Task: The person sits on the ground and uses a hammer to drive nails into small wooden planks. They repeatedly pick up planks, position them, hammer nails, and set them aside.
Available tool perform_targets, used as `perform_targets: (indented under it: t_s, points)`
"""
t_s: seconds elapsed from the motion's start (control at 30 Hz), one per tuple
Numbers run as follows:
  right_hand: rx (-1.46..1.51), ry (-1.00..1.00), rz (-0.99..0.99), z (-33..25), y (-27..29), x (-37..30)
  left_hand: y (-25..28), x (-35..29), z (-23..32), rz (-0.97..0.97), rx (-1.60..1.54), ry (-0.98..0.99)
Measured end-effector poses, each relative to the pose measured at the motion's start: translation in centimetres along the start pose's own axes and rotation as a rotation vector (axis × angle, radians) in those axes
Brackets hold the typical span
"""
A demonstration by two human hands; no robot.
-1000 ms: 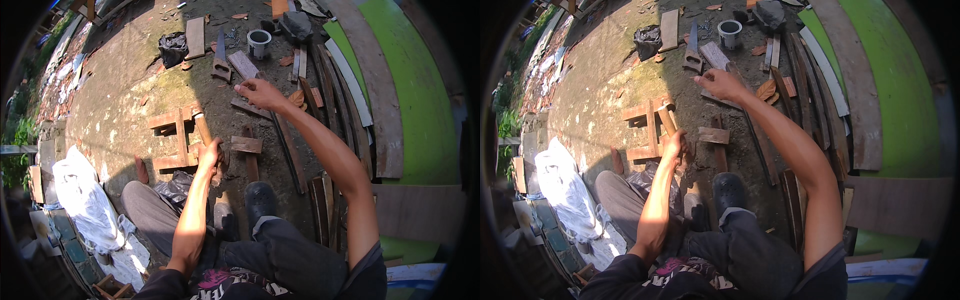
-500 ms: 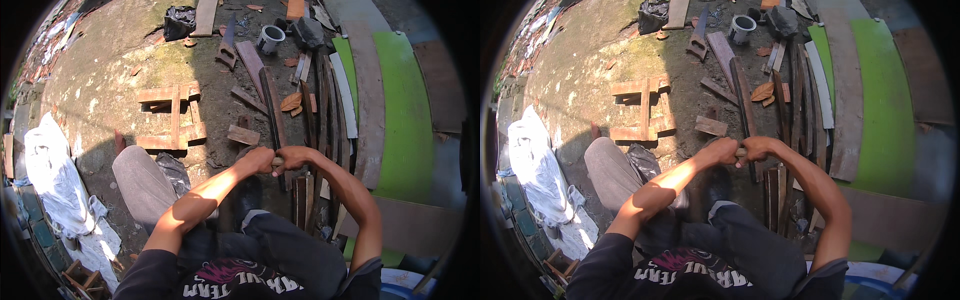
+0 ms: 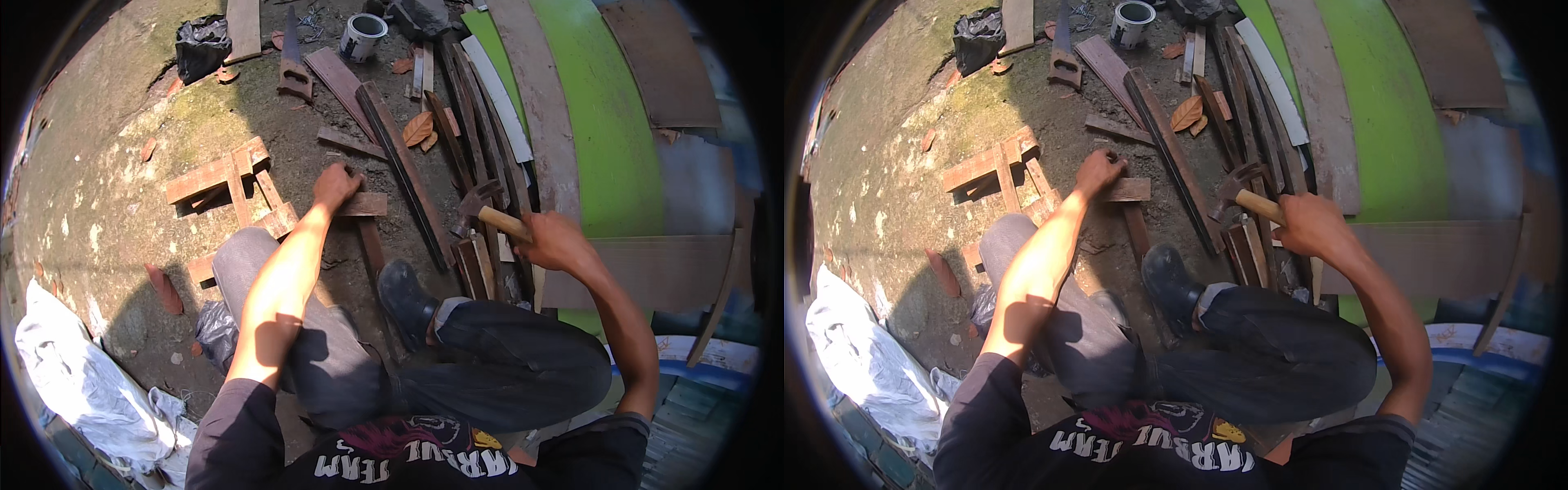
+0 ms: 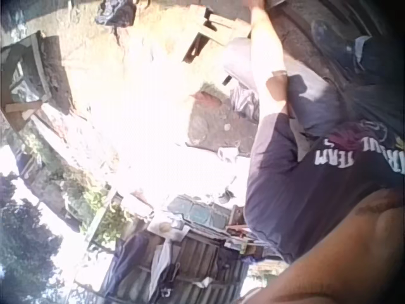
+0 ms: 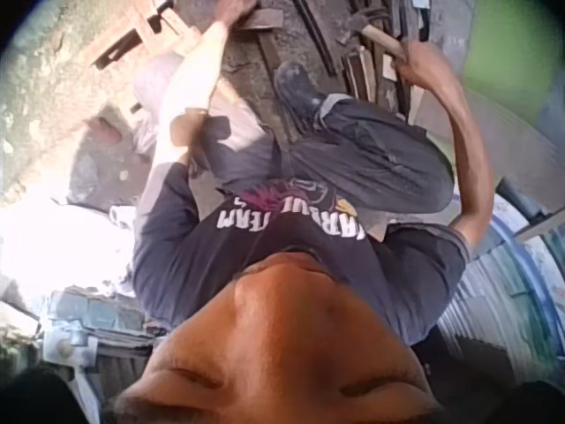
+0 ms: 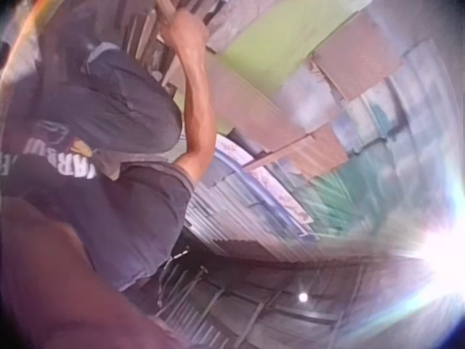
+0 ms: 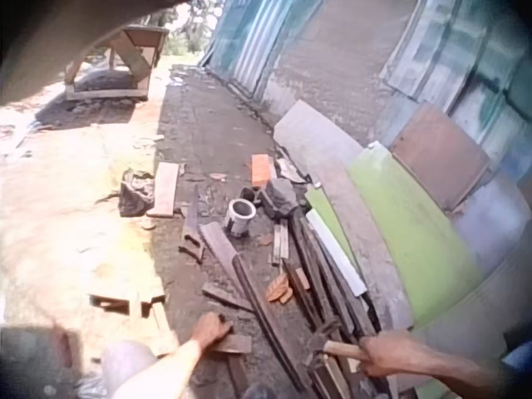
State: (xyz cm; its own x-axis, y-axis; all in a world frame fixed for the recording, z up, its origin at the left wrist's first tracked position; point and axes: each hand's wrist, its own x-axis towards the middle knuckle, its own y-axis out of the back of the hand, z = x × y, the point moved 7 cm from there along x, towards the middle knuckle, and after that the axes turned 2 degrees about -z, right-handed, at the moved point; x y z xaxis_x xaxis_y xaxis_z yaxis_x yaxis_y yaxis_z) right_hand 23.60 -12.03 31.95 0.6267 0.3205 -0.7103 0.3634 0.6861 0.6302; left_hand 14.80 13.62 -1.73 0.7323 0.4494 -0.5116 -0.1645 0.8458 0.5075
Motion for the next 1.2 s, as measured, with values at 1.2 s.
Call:
perform_targets:
  t_s: [1.2]
  points:
    - [0.037,0.463,0.108,2.3,-11.1,7.4,-1.1,-1.5,-0.1,0.158,0.167,-0.053]
